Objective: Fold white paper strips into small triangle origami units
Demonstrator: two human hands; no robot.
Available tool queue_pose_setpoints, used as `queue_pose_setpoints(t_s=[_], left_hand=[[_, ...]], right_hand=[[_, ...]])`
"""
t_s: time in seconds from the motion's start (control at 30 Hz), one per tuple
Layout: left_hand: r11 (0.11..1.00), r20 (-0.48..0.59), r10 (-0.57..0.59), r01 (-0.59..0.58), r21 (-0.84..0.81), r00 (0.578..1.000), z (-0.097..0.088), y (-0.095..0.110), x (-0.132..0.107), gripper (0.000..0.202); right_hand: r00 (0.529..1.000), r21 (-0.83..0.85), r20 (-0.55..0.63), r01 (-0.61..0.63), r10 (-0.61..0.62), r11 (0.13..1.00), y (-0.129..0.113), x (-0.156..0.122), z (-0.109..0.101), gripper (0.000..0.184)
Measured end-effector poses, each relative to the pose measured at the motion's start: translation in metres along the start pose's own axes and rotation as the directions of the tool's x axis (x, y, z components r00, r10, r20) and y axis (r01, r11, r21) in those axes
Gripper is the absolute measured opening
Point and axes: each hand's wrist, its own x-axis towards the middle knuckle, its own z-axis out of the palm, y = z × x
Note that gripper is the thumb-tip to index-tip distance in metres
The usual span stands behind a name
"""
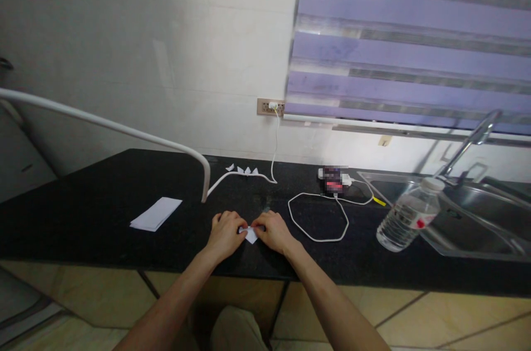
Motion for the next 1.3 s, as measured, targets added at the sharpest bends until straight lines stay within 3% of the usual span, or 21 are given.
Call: queue_pose_setpoints(t_s=[0.33, 0.67, 0.93, 1.3], left_hand=[[1.000, 0.028, 0.017, -0.018, 0.023, 0.999, 0.002, -0.004, 0.005, 0.016], [0.986, 0.021, 0.136, -0.137, 0.098, 0.991, 0.000, 0.000, 0.009, 0.019], [0.948, 0.020, 0.240, -0.239, 0.208, 0.971, 0.000, 0.001, 0.007, 0.018], [0.888, -0.002, 0.351, -0.332, 0.319, 0.936, 0.001, 0.002, 0.004, 0.015]], right_hand=[[0.999, -0.102, 0.043, -0.002, 0.006, 0.995, 0.004, -0.002, -0.009, 0.010], [0.999, -0.151, 0.026, 0.043, -0.039, 0.988, -0.001, -0.002, -0.009, 0.011], [0.981, -0.228, 0.195, 0.030, 0.016, 0.973, -0.007, -0.001, -0.017, 0.014], [0.976, -0.301, 0.216, 0.108, -0.043, 0.948, -0.010, -0.004, -0.020, 0.020]])
